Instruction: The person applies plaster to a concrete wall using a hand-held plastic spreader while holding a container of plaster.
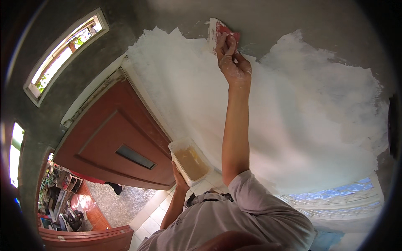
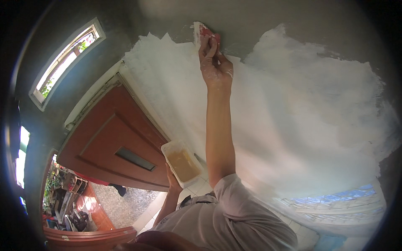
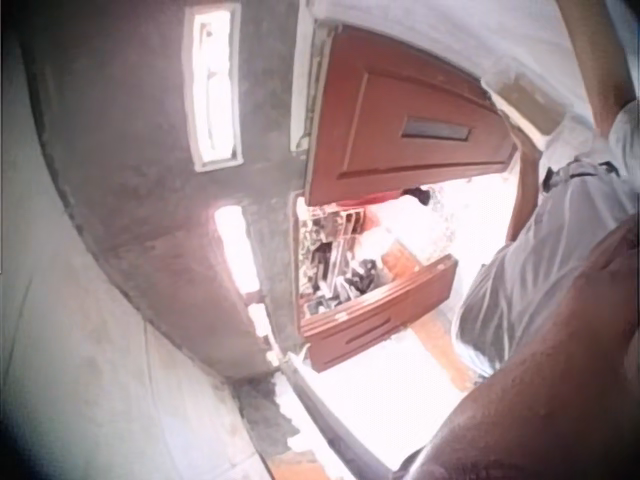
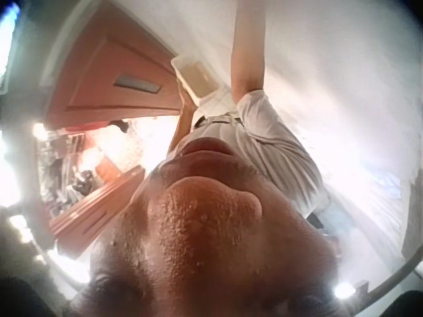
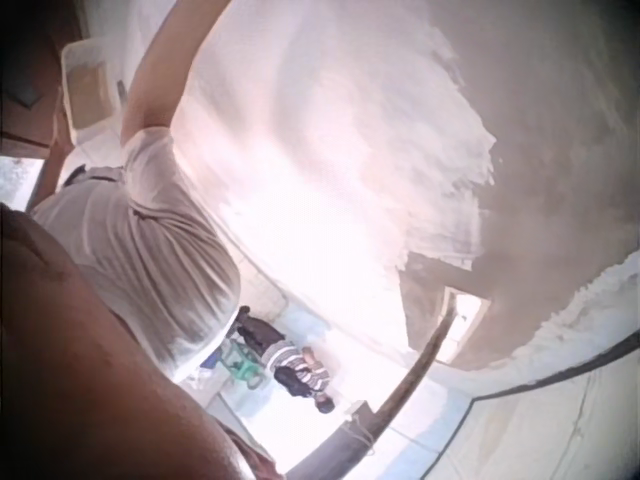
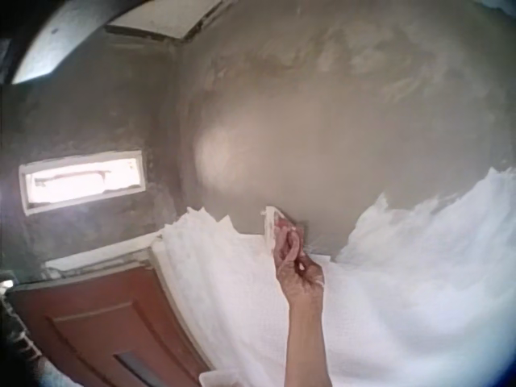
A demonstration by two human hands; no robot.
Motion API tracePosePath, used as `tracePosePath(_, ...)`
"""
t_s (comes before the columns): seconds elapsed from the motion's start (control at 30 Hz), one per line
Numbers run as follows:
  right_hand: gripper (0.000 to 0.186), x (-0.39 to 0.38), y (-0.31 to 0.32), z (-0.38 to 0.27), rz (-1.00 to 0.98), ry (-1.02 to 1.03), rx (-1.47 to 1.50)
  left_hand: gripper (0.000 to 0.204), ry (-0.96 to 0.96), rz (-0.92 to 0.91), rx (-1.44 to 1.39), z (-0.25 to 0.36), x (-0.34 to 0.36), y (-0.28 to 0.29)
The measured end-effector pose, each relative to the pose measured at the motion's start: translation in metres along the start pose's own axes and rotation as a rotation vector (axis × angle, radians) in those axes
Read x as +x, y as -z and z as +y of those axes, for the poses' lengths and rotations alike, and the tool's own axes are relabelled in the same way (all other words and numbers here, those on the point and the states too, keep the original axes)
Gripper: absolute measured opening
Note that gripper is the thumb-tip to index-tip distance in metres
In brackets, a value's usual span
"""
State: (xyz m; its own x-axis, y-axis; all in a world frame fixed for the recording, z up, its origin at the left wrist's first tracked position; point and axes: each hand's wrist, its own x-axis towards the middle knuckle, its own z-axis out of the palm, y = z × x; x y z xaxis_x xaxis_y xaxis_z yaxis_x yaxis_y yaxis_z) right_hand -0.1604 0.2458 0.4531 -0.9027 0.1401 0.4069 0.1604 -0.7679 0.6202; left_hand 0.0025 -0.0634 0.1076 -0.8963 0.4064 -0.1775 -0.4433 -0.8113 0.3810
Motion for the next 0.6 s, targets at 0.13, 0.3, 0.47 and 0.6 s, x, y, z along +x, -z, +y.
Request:
tracePosePath(0.13,0.047,-0.032,-0.017,0.008,-0.054,-0.043,-0.047,0.068,-0.010,0.027,0.031,-0.002,0.000,-0.006)
tracePosePath(0.3,0.048,-0.066,-0.026,0.007,-0.101,-0.074,-0.066,0.068,-0.023,0.040,0.035,-0.013,0.002,-0.005)
tracePosePath(0.47,0.050,-0.097,-0.031,0.016,-0.172,-0.091,-0.084,0.067,-0.026,0.046,0.040,-0.007,0.002,-0.003)
tracePosePath(0.6,0.051,-0.129,-0.031,0.018,-0.265,-0.093,-0.074,0.066,-0.027,0.059,0.059,-0.009,0.002,-0.004)
